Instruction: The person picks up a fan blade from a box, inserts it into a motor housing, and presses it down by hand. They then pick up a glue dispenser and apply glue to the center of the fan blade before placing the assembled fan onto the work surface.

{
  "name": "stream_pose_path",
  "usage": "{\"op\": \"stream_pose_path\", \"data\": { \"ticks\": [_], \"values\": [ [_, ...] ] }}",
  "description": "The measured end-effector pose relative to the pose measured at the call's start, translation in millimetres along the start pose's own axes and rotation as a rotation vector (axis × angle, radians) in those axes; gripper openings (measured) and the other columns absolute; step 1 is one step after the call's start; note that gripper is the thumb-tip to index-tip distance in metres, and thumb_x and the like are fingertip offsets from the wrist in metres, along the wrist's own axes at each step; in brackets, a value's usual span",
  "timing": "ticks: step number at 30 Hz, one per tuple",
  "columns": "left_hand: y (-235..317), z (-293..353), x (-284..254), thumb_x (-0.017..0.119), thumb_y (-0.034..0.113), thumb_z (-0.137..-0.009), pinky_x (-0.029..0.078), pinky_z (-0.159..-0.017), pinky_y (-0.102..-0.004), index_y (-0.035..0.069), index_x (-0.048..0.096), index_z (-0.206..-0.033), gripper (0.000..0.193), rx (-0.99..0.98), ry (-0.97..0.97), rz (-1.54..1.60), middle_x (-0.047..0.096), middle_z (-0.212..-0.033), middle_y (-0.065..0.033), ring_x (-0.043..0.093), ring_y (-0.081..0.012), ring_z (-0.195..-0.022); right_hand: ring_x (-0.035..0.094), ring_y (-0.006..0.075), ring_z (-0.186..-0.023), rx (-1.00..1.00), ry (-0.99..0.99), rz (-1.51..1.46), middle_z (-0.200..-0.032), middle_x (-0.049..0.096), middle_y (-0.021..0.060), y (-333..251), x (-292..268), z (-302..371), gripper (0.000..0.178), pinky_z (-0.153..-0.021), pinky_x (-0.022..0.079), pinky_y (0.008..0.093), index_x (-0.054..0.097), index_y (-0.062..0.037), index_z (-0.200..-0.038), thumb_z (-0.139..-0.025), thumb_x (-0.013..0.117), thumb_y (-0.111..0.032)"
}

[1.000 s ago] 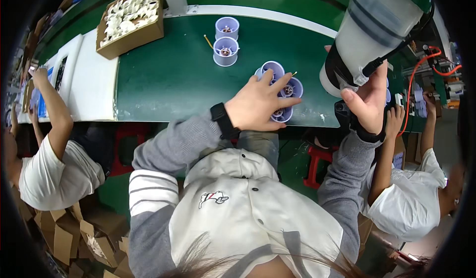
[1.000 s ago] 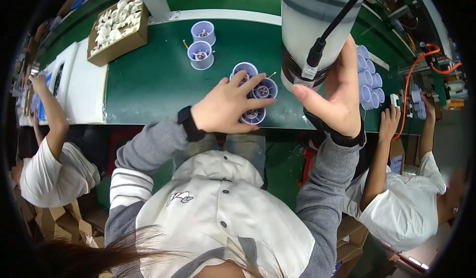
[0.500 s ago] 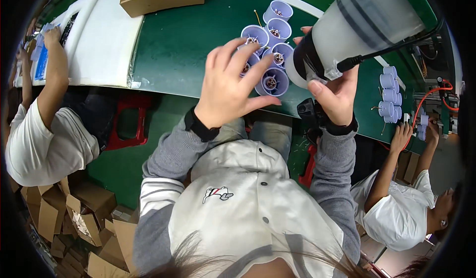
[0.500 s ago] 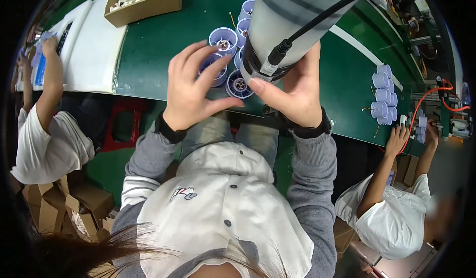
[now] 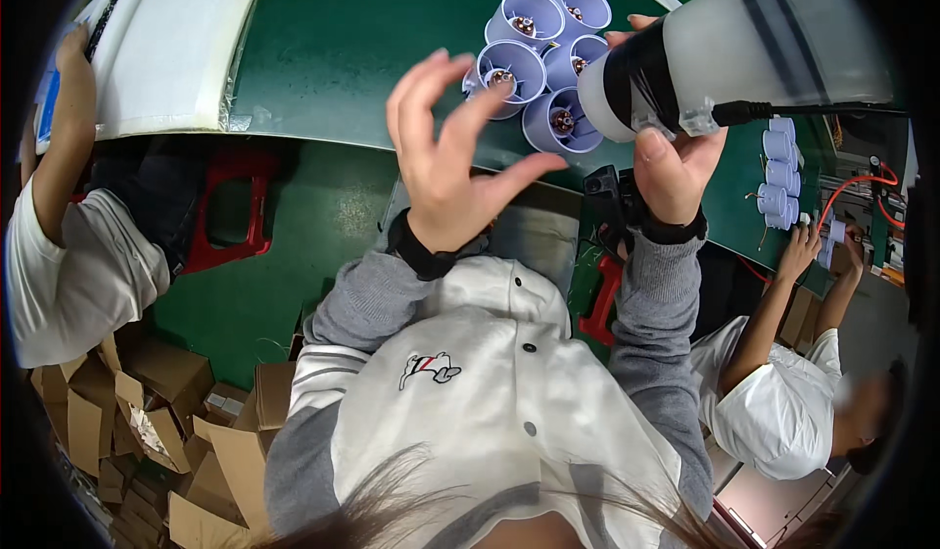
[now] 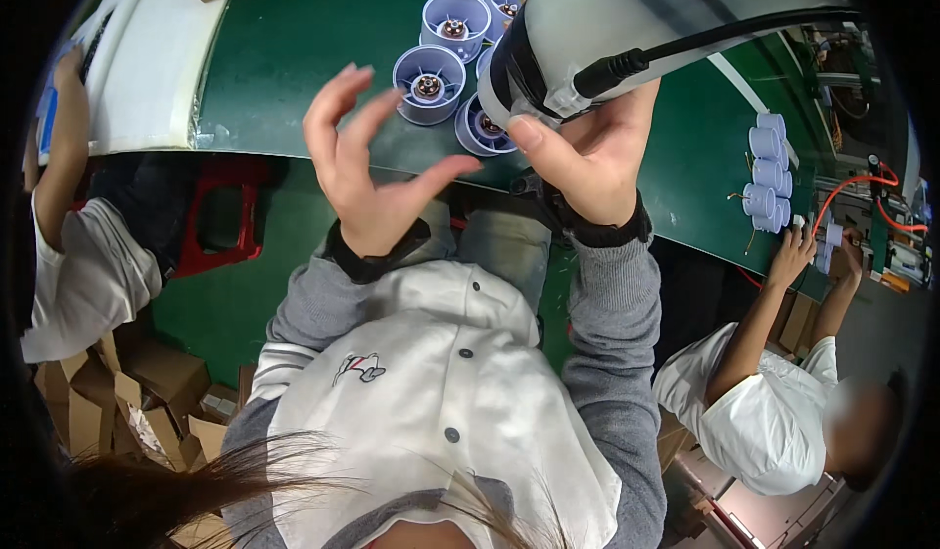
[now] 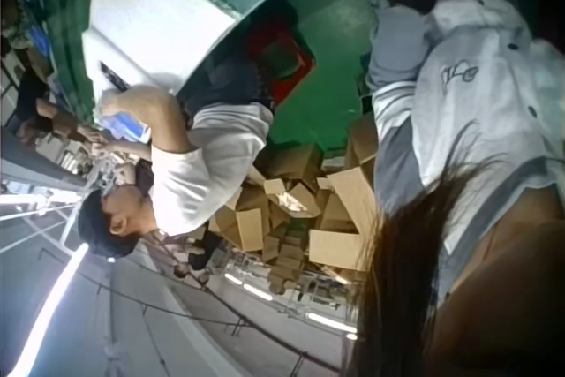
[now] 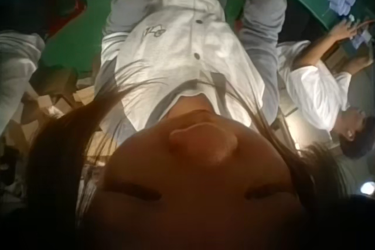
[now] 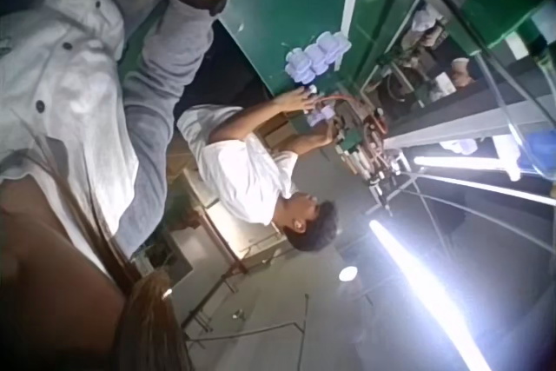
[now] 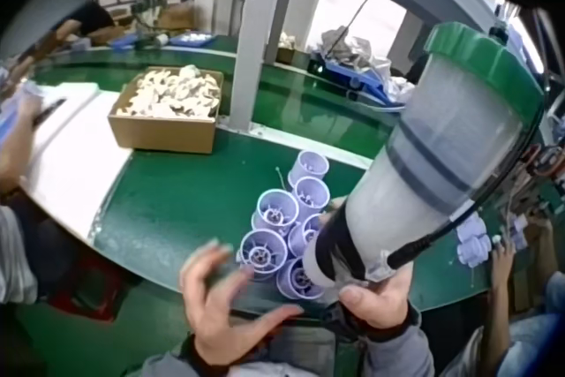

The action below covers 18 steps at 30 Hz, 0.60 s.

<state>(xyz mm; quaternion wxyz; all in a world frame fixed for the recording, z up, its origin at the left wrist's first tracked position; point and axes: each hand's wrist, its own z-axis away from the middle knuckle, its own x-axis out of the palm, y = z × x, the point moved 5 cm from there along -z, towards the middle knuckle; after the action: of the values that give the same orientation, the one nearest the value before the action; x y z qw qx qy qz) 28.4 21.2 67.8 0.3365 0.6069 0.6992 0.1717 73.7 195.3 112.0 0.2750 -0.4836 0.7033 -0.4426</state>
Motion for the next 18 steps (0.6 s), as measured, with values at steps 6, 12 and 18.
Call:
{"op": "stream_pose_path", "data": {
  "ticks": [6,12,18],
  "values": [
    [5.2,26.6,25.7,0.085,0.038,-0.053,0.04,-0.073,-0.0386,0.007,0.065,-0.098,0.058,-0.131,-0.044,-0.089,0.054,-0.095,-0.0059,0.051,-0.0236,-0.087,0.054,0.037,-0.114,0.007,0.008,0.01,-0.13,0.045,0.0276,3.8,-0.1,5.6,0.081,-0.094,0.047,0.0464,0.036,0.0067,-0.133,-0.072,0.077,-0.026],
    [1.7,23.8,40.2,0.081,0.043,-0.057,0.035,-0.066,-0.0375,0.007,0.065,-0.097,0.057,-0.063,-0.111,-0.14,0.054,-0.086,-0.0021,0.049,-0.0235,-0.078,0.054,0.0368,-0.114,-0.041,-0.032,-0.015,-0.129,0.046,0.0273,7.4,-4.9,4.7,0.08,-0.094,0.048,0.0462,0.036,0.0077,-0.132,-0.073,0.077,-0.027],
    [2.7,22.1,40.9,0.08,0.041,-0.059,0.035,-0.066,-0.0372,0.006,0.065,-0.099,0.055,-0.033,-0.097,-0.142,0.055,-0.086,-0.0023,0.049,-0.0233,-0.077,0.055,0.0355,-0.113,-0.001,0.012,-0.002,-0.129,0.047,0.0263,6.1,-4.0,8.4,0.08,-0.094,0.048,0.0459,0.037,0.0081,-0.132,-0.073,0.077,-0.029]
  ]
}}
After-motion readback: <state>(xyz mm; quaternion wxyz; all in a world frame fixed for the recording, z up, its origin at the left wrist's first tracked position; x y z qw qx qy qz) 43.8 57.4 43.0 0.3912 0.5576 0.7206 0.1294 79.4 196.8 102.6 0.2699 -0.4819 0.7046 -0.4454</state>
